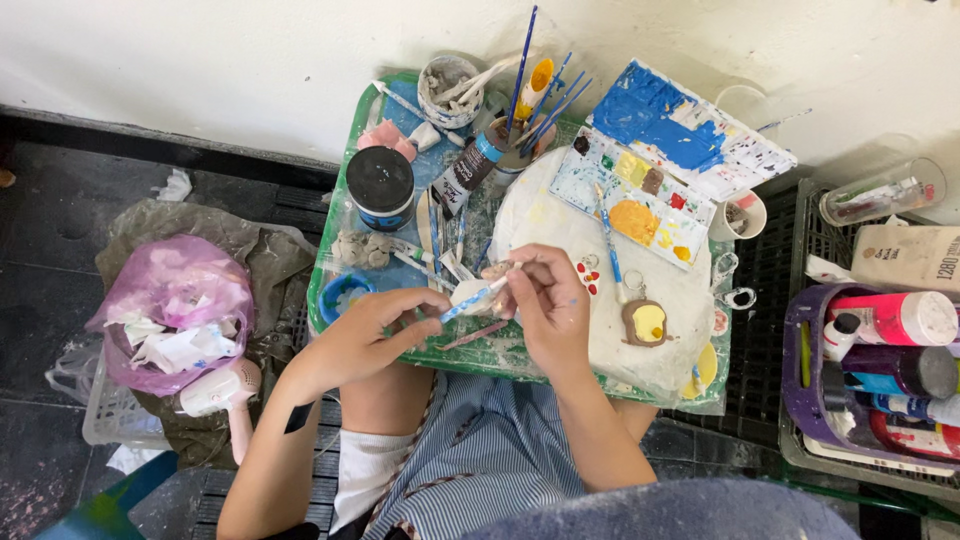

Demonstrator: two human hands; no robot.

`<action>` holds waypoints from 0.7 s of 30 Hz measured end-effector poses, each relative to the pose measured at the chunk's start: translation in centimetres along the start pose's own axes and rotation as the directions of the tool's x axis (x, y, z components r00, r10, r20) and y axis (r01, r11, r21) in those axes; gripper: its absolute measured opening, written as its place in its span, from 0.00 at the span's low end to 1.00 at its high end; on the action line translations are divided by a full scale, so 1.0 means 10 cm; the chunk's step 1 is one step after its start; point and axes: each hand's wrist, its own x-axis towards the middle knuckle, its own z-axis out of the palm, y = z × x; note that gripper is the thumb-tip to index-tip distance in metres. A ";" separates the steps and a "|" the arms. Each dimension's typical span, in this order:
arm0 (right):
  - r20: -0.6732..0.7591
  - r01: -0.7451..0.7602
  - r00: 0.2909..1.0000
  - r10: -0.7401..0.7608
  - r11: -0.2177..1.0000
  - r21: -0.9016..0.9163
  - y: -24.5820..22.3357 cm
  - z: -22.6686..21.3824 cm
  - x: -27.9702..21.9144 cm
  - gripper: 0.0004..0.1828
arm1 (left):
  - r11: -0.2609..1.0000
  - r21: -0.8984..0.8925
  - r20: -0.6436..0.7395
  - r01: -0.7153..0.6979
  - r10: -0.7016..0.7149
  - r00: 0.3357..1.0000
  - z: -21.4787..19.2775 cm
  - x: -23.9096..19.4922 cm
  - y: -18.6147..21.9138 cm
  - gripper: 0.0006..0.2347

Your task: The person paints clay figurines using a brush and a palette. They wipe the brush with a tissue, select various colors from a paint palette, and apply yellow and black paint to the surface of a bread-shaped figurine and a mushroom-shaped figurine.

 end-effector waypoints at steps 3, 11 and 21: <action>0.032 -0.021 0.999 0.025 0.992 -0.121 -0.11 0.05 0.03 0.15 | 0.977 0.202 -0.098 -0.068 0.090 0.991 -0.34 -0.09 0.04 0.11; 0.252 -0.047 0.934 0.252 0.788 -0.614 -0.36 0.36 0.14 0.20 | 0.863 0.335 -0.579 0.379 -0.129 0.805 -1.25 0.43 -0.16 0.09; 0.390 0.337 0.918 0.073 0.376 -0.863 0.05 0.42 0.31 0.20 | 0.667 0.605 -0.253 0.435 -0.357 0.899 -1.42 1.48 -0.89 0.10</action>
